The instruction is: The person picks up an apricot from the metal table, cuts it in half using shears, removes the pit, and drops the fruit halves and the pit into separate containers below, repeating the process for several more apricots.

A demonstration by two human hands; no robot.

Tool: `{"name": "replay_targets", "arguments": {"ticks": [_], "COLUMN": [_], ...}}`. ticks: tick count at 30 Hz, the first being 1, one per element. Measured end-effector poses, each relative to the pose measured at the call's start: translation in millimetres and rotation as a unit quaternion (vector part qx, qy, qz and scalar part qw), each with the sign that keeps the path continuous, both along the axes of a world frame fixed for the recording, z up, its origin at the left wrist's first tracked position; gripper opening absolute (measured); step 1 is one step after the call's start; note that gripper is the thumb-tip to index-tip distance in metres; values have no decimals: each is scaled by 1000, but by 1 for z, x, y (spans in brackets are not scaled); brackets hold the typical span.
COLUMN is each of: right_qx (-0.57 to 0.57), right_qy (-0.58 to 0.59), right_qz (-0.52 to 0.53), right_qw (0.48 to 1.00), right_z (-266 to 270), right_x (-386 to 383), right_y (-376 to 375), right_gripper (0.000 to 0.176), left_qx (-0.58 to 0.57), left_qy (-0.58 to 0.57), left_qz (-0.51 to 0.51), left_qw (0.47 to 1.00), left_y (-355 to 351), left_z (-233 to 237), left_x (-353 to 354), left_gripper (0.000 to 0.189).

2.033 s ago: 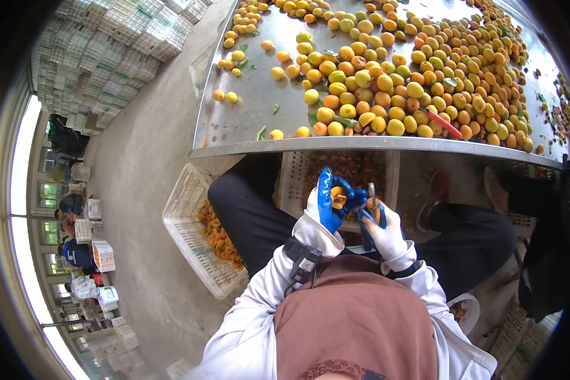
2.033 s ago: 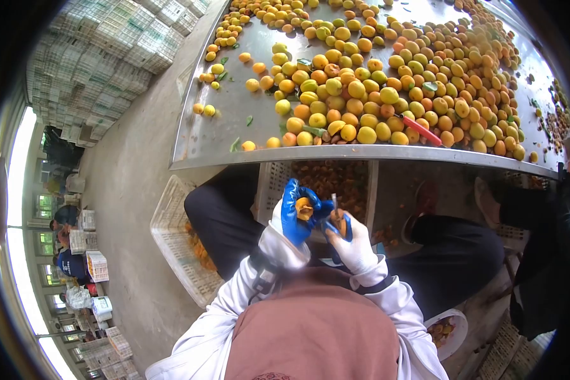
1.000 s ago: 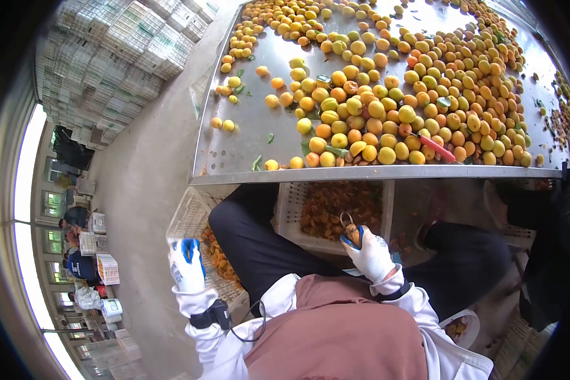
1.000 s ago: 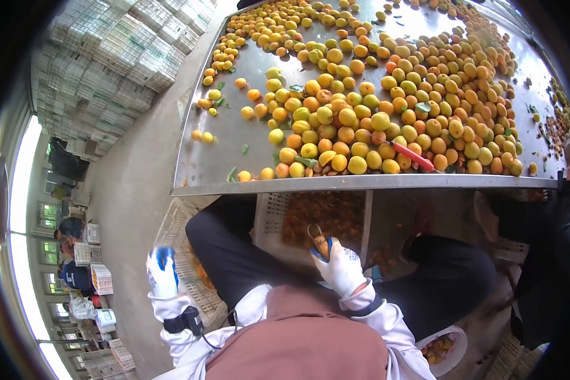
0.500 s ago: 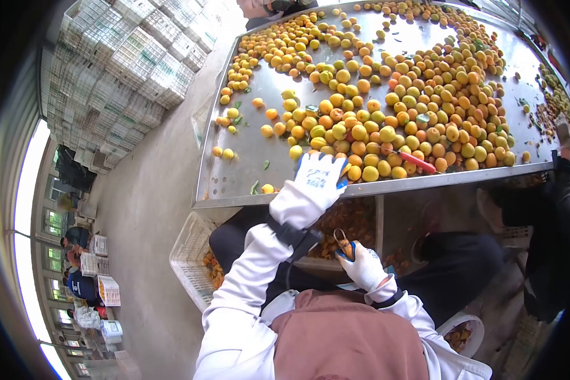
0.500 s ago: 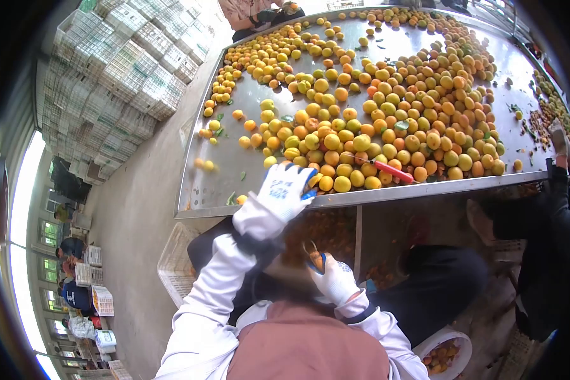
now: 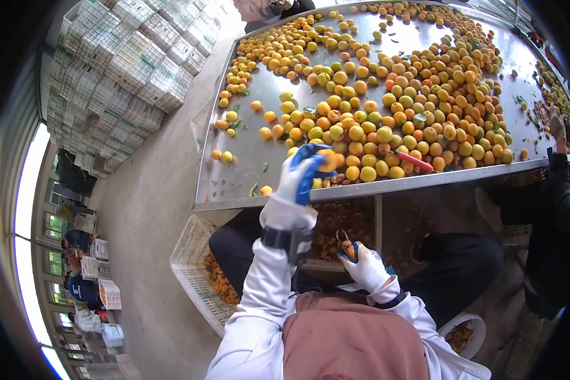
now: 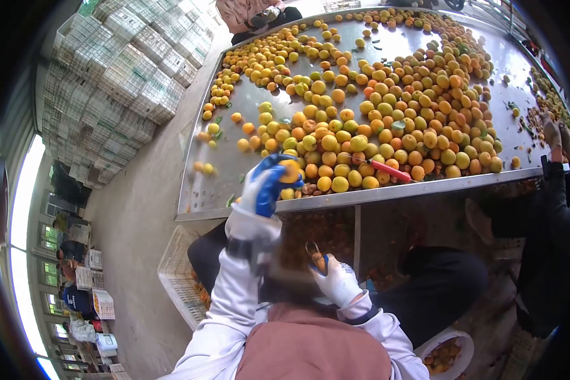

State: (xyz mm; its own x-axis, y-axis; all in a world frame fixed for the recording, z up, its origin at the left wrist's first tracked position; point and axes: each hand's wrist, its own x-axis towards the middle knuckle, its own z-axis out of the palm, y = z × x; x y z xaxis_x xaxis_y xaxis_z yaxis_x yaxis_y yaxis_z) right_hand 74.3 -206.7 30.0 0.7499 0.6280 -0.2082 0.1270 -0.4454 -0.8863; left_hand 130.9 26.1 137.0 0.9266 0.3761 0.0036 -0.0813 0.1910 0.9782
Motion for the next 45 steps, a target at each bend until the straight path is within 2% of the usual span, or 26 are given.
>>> {"name": "replay_targets", "arguments": {"ticks": [1, 2, 4, 7, 11, 12, 14, 16, 18, 19, 23, 30, 32, 38, 45], "right_qx": [-1, -3, -1, -5, 40, 45, 52, 118, 93, 117, 31, 50, 22, 37, 63], "right_qy": [4, 6, 13, 3, -1, 6, 53, 39, 77, 65, 80, 77, 85, 106, 153], "right_qz": [2, 6, 10, 16, -23, -32, -8, 26, 85, 103, 124, 102, 105, 104, 147], "right_qw": [1000, 1000, 1000, 1000, 999, 998, 997, 992, 989, 986, 989, 991, 991, 988, 975], "right_z": [-1, -1, -2, -3, -2, 4, 14, 11, 14, 18, 13, 0, 1, 15, 9], "right_x": [-1, -1, -3, -6, -7, -6, -5, -11, -17, -20, -22, -26, -27, -29, -22], "right_y": [0, 0, 1, 4, 7, 7, 7, 8, 8, 10, 17, 22, 22, 23, 16], "right_gripper": [30, 30, 30, 28, 26, 25, 25, 28, 31, 29, 29, 28, 24, 23, 24], "left_qx": [-192, -338, -418, -472, -390, -406, -321, -331, -341, -349, -373, -391, -396, -378, -286], "left_qy": [-61, -76, -65, -28, 109, 99, 95, 86, 76, 83, 86, 119, 126, 142, 160], "left_qz": [-14, -36, 15, 25, 135, 119, 112, 119, 124, 114, 97, 125, 130, 201, 231], "left_qw": [979, 938, 906, 881, 904, 901, 936, 932, 929, 926, 919, 904, 900, 893, 916], "left_y": [-7, -8, -15, -21, -30, -27, -27, -31, -32, -30, -38, -66, -71, -85, -92], "left_z": [-1, 0, -3, -18, -39, -55, -72, -80, -92, -103, -124, -100, -96, -94, -84], "left_x": [-15, -29, -58, -94, -128, -134, -142, -143, -143, -143, -145, -137, -136, -129, -126], "left_gripper": [31, 35, 37, 36, 32, 30, 32, 34, 36, 39, 43, 43, 43, 42, 41]}}
